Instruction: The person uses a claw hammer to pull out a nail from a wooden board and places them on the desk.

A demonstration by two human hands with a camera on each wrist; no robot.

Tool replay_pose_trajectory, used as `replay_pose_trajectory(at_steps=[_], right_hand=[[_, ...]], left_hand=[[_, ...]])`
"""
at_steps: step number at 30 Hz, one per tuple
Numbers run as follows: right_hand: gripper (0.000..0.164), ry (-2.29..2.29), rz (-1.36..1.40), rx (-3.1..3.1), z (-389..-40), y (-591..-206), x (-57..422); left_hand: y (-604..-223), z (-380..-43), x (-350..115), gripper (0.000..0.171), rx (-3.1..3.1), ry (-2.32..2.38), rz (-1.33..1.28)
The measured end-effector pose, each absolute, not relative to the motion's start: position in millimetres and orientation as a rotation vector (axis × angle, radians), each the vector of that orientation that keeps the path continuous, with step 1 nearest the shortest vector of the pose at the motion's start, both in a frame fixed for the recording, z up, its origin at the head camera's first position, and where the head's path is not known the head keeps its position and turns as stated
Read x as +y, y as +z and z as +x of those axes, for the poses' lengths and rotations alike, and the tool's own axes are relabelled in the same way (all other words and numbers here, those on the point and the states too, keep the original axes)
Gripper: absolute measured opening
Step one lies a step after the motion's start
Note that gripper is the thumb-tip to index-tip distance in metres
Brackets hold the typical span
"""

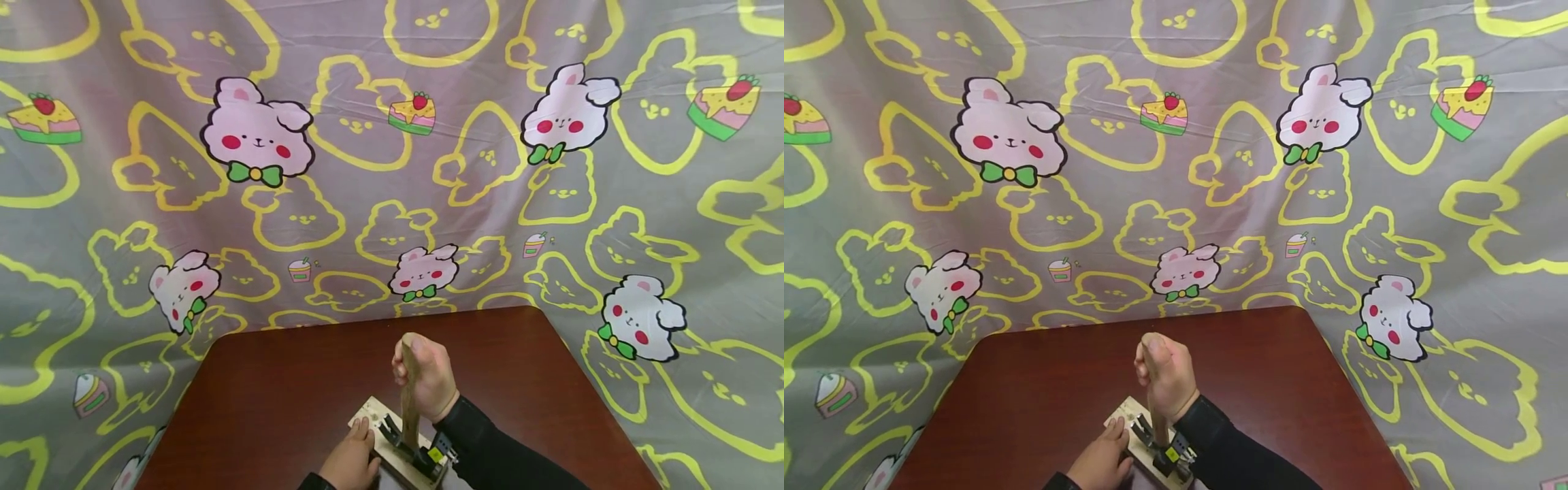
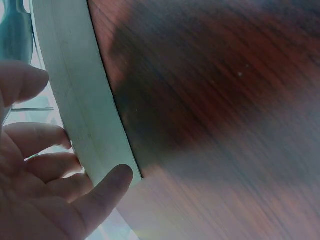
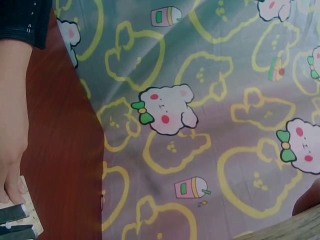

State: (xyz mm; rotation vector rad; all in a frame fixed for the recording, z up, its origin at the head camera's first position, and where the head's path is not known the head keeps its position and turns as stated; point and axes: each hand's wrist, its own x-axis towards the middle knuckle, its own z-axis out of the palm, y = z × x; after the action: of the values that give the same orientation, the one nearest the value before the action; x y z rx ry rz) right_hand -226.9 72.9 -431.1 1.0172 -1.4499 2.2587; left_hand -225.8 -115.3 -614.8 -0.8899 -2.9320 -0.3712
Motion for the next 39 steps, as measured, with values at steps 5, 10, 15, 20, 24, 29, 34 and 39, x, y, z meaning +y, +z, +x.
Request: replay_pose_trajectory(at_steps=[5, 10, 15, 20, 24, 29, 34, 39], right_hand=[[0.039, 2.302, 1.007, -1.429, -226, -431, 76], [0.040, 2.292, 0.990, -1.443, -224, -433, 81], [0.039, 2.250, 1.027, -1.447, -218, -434, 88], [0.038, 2.233, 1.151, -1.372, -213, -432, 96], [0.038, 2.257, 1.210, -1.277, -211, -432, 103], [0.037, 2.280, 1.236, -1.198, -210, -433, 109], [0.038, 2.307, 1.287, -1.168, -210, -433, 112], [0.044, 2.358, 1.322, -1.178, -214, -428, 124]], left_hand=[[-613, -225, -113, 0.049, -2.969, -0.376, -0.902], [-614, -223, -110, 0.047, -2.944, -0.333, -0.921], [-616, -223, -110, 0.047, -2.992, -0.316, -0.913], [-612, -222, -112, 0.047, -2.968, -0.322, -0.888], [-608, -222, -115, 0.048, -2.938, -0.314, -0.876], [-607, -221, -118, 0.049, -2.921, -0.298, -0.887], [-607, -220, -119, 0.048, -2.911, -0.291, -0.884], [-608, -221, -116, 0.048, -2.935, -0.265, -0.891]])
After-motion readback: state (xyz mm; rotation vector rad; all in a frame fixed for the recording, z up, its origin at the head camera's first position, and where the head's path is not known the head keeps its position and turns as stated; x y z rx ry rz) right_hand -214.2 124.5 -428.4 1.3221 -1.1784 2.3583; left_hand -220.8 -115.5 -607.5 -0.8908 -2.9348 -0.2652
